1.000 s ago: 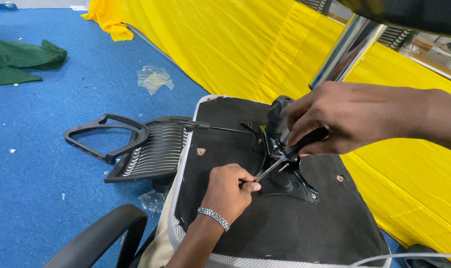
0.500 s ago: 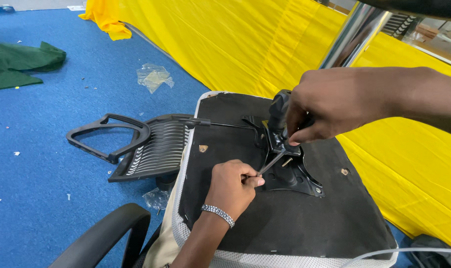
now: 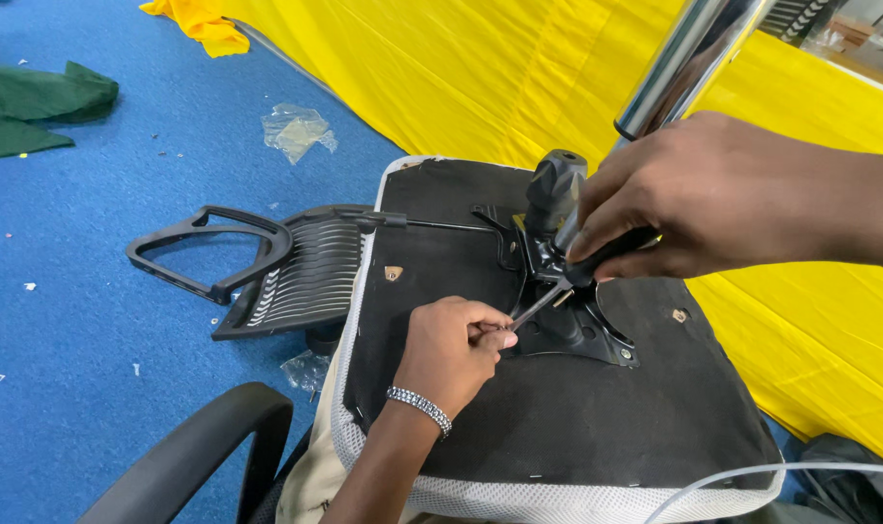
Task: The person uses a screwdriver to tighten screws on the underside of an office chair seat, securing the central metal mechanism. They then attach the five-star base with casters to the seat assembly and tighten the central bolt to complete the connection.
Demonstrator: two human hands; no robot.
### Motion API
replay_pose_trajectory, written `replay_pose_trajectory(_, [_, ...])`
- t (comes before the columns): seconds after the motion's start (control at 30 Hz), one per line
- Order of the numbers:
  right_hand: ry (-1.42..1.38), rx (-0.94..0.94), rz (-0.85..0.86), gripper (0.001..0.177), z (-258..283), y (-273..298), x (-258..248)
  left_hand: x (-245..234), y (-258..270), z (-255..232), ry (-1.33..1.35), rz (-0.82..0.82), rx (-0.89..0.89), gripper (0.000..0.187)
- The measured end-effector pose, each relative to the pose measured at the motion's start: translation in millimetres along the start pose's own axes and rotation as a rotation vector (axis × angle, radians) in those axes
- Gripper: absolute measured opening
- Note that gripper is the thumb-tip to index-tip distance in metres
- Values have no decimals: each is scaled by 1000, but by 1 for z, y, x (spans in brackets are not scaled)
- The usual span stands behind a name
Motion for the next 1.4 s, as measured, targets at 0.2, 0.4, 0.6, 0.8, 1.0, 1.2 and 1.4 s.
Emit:
replay_pose_trajectory(0.2, [-109, 58, -82, 37, -9, 13, -6, 1, -1, -3, -52, -32, 125, 17])
replay_pose_trajectory(0.4, [-31, -64, -230, 26, 4, 25, -5, -1, 4, -6, -149, -119, 187, 11])
replay_pose_trajectory(0.6, [63, -102, -247, 28, 12, 28, 1, 0, 7, -9, -156, -110, 159, 11])
replay_pose_trajectory(0.8, [109, 47, -83, 36, 2, 28, 9, -1, 9, -14, -135, -106, 167, 8])
replay_pose_trajectory(1.0, [188, 26, -222, 32, -10, 41, 8, -4, 14, -18, -159, -122, 241, 8])
replay_pose_trajectory(1.2, [-16, -225, -380, 25, -6, 50, 9, -11, 25, -22, -189, -160, 322, 13])
replay_pose_trajectory(1.4, [-160, -74, -374, 32, -6, 53, 21, -26, 36, -21, -162, -241, 313, 19])
Point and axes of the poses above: each hand's wrist, its own y-axis away from the middle knuckle, its own x-axis out of the palm, z = x × y, the point moved 7 cm from there along -y, towards the middle knuckle
